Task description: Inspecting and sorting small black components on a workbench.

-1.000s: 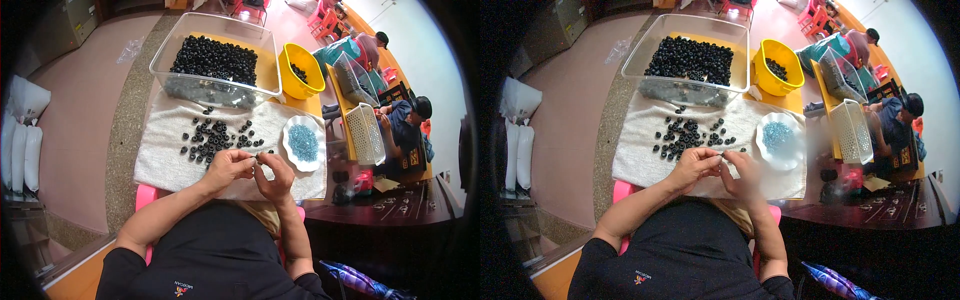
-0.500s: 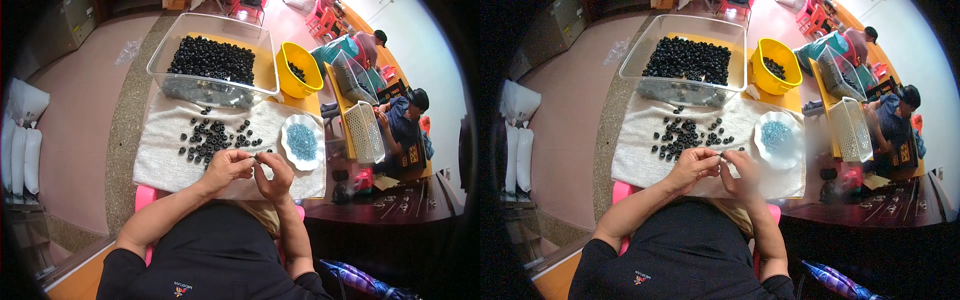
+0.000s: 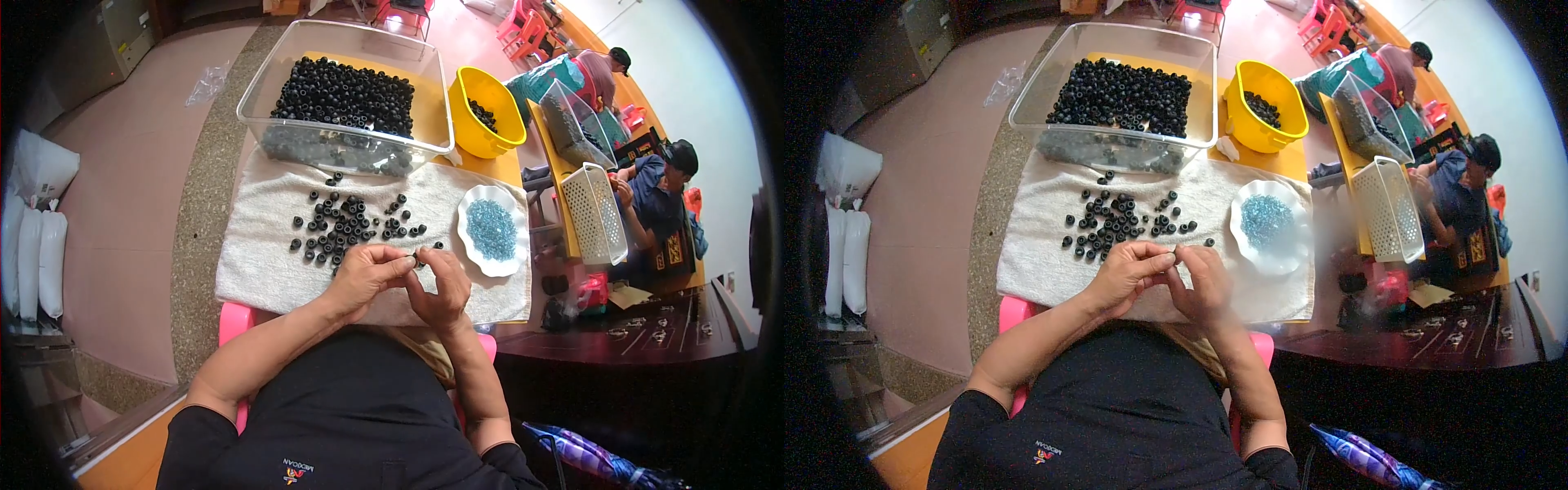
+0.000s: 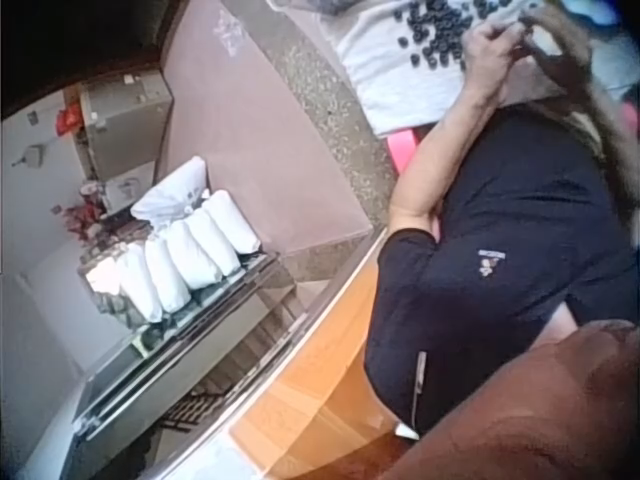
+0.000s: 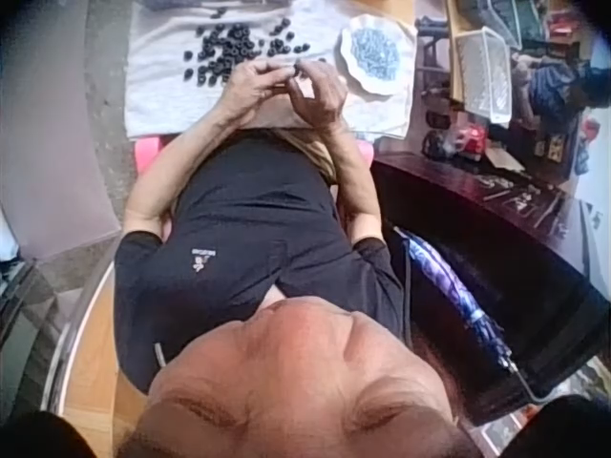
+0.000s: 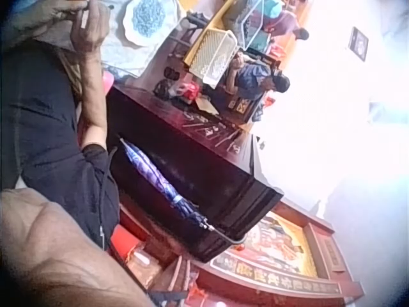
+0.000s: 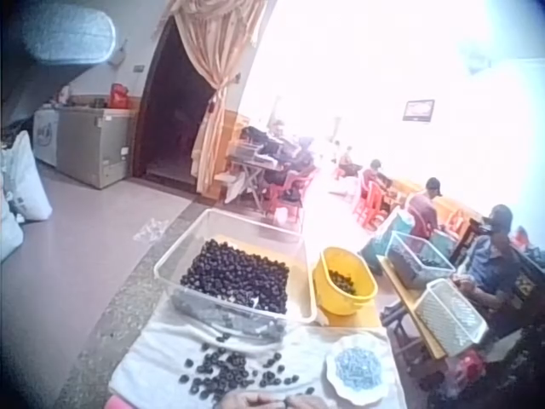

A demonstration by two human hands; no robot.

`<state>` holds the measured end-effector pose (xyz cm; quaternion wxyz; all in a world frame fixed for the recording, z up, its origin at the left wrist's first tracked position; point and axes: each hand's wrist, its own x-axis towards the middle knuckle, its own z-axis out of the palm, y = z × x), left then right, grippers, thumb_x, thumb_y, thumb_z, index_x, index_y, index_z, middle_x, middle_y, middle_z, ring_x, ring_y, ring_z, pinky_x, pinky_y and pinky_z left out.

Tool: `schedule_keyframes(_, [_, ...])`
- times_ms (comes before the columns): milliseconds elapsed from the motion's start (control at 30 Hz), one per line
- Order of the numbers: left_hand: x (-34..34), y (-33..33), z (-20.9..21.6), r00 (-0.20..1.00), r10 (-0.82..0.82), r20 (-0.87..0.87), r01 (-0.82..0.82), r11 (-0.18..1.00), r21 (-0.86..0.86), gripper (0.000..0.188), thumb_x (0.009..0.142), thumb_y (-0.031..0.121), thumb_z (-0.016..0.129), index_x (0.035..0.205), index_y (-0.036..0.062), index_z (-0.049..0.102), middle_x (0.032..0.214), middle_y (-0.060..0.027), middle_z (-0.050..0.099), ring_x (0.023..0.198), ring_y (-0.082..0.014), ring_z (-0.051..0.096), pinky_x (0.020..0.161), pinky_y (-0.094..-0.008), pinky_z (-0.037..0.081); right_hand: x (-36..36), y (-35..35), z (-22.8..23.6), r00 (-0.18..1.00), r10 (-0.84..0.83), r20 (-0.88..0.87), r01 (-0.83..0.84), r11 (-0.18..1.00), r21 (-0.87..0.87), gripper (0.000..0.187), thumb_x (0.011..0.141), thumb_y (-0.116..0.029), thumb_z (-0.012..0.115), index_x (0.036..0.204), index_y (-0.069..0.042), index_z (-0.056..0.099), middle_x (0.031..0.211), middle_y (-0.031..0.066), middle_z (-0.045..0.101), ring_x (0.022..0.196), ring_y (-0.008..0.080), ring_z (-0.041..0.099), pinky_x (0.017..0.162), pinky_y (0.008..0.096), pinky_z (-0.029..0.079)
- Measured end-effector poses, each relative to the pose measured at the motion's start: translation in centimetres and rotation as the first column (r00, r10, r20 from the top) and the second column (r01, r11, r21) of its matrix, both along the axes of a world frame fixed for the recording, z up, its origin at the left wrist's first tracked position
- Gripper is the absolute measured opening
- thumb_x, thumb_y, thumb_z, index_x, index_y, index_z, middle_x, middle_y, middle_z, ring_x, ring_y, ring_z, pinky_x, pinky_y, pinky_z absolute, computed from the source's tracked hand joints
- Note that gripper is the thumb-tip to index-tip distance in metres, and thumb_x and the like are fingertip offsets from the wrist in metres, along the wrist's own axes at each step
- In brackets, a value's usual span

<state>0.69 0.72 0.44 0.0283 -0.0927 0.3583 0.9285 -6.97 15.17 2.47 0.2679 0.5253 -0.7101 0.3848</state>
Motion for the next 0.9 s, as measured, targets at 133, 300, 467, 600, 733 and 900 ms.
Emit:
schedule_keyframes(133, [0.09, 0.14, 0.27, 1.000, -0.003, -0.009, 0.003, 1.000, 0.012, 0.013, 0.091, 0.011, 0.067, 0.097, -0.0006, 0.068, 0.091, -0.0066, 0.069, 0.080, -0.0131, 0.066, 0.077, -0.0286, 0.056, 0.12, 0.01, 0.06, 1.000, 0.017, 0.021, -0.017, 1.000, -0.012, 0.047, 0.069, 0.004, 0.075, 0.112, 0.000, 0.055, 0.087, 0.0152, 0.064, 0.074, 0.0310, 0.064, 0.064, 0.0376, 0.053])
schedule_keyframes(300, [0.10, 0.38, -0.15, 1.000, 0.002, -0.012, -0.002, 1.000, -0.003, 0.011, 0.091, 0.010, 0.067, 0.096, -0.0003, 0.068, 0.092, -0.0063, 0.069, 0.080, -0.0126, 0.066, 0.076, -0.0279, 0.056, 0.13, 0.04, 0.62, 0.998, 0.035, 0.061, -0.036, 0.999, 0.029, 0.043, 0.069, 0.005, 0.071, 0.109, 0.000, 0.057, 0.084, 0.0148, 0.063, 0.070, 0.0298, 0.062, 0.059, 0.0371, 0.051])
schedule_keyframes(467, [0.28, 0.55, -0.20, 1.000, -0.017, -0.014, 0.017, 0.999, -0.040, 0.011, 0.092, 0.010, 0.066, 0.097, -0.0001, 0.067, 0.091, -0.0056, 0.069, 0.080, -0.0115, 0.065, 0.076, -0.0271, 0.055, 0.04, 0.19, 0.64, 0.996, 0.072, 0.060, -0.074, 0.997, 0.024, 0.041, 0.068, 0.005, 0.070, 0.107, -0.001, 0.058, 0.082, 0.0141, 0.063, 0.067, 0.0295, 0.062, 0.057, 0.0364, 0.050])
schedule_keyframes(600, [-0.03, 0.32, -0.12, 0.999, -0.030, -0.045, 0.025, 0.994, -0.104, 0.016, 0.094, 0.012, 0.065, 0.102, -0.0015, 0.067, 0.095, -0.0072, 0.069, 0.083, -0.0113, 0.065, 0.077, -0.0271, 0.055, -0.11, 0.19, 0.11, 0.983, 0.062, 0.170, -0.059, 0.998, -0.024, 0.042, 0.070, 0.005, 0.073, 0.108, -0.002, 0.058, 0.083, 0.0126, 0.063, 0.069, 0.0262, 0.062, 0.059, 0.0338, 0.051])
schedule_keyframes(733, [-0.25, 0.35, -0.29, 0.997, -0.019, -0.074, 0.011, 0.994, -0.107, 0.020, 0.096, 0.013, 0.062, 0.106, -0.0038, 0.065, 0.101, -0.0101, 0.069, 0.087, -0.0133, 0.066, 0.080, -0.0288, 0.056, -0.19, 0.10, -0.20, 0.969, 0.062, 0.239, -0.046, 0.996, -0.073, 0.043, 0.071, 0.005, 0.077, 0.109, -0.003, 0.058, 0.085, 0.0117, 0.062, 0.071, 0.0228, 0.063, 0.062, 0.0315, 0.051])
schedule_keyframes(900, [-0.21, 0.29, -0.26, 0.996, -0.020, -0.087, 0.014, 0.998, -0.069, 0.022, 0.096, 0.014, 0.062, 0.108, -0.0037, 0.064, 0.102, -0.0097, 0.068, 0.089, -0.0140, 0.066, 0.081, -0.0293, 0.056, 0.04, 0.23, 0.51, 0.959, 0.045, 0.279, -0.039, 0.999, -0.027, 0.039, 0.070, 0.007, 0.077, 0.105, 0.001, 0.061, 0.091, 0.0134, 0.064, 0.076, 0.0245, 0.064, 0.067, 0.0325, 0.053])
